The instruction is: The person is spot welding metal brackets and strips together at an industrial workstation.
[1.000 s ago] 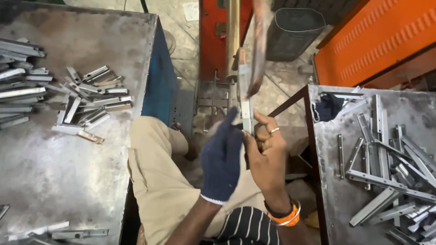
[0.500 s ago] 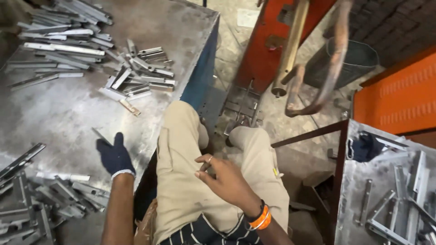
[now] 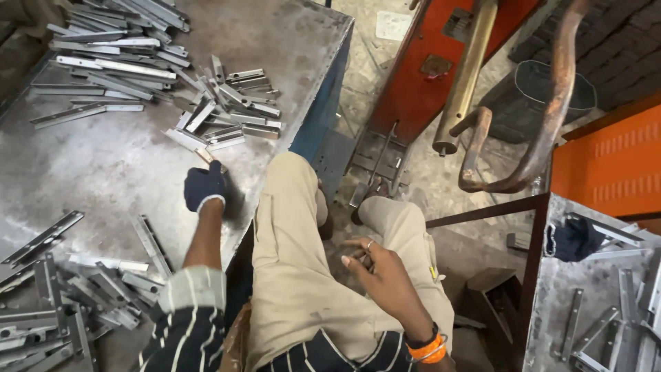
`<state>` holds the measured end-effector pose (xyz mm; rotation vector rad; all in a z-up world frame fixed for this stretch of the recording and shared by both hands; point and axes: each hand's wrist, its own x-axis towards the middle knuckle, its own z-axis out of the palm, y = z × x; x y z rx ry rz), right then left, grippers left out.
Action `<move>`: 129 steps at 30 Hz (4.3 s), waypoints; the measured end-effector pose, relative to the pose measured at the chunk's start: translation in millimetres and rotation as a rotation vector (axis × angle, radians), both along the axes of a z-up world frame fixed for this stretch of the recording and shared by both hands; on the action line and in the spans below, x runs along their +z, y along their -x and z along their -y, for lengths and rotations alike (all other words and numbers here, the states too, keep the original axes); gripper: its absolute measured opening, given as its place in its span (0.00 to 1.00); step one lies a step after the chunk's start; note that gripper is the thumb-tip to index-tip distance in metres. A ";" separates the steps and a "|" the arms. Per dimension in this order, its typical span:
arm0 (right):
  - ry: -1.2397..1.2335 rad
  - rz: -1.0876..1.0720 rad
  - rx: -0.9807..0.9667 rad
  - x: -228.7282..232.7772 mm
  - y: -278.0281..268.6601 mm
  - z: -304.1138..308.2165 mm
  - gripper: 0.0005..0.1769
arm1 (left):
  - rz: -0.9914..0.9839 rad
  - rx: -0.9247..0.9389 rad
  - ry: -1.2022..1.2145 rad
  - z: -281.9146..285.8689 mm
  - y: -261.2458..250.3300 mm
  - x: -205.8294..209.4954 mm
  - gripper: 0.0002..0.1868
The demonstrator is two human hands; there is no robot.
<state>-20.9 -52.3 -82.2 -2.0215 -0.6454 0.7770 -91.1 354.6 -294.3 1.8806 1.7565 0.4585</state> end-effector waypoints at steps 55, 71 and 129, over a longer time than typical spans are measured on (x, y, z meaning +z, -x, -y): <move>-0.617 -0.131 -0.658 -24.9 -24.1 79.6 0.15 | 1.016 -0.672 1.281 325.9 -51.7 167.9 0.21; -0.615 -0.279 -0.485 -3.1 -37.0 116.3 0.25 | 1.078 -0.638 1.091 282.3 -40.9 154.7 0.16; -0.730 0.095 -0.661 -27.6 20.2 50.0 0.21 | 0.931 -1.171 0.434 328.0 -45.3 197.4 0.25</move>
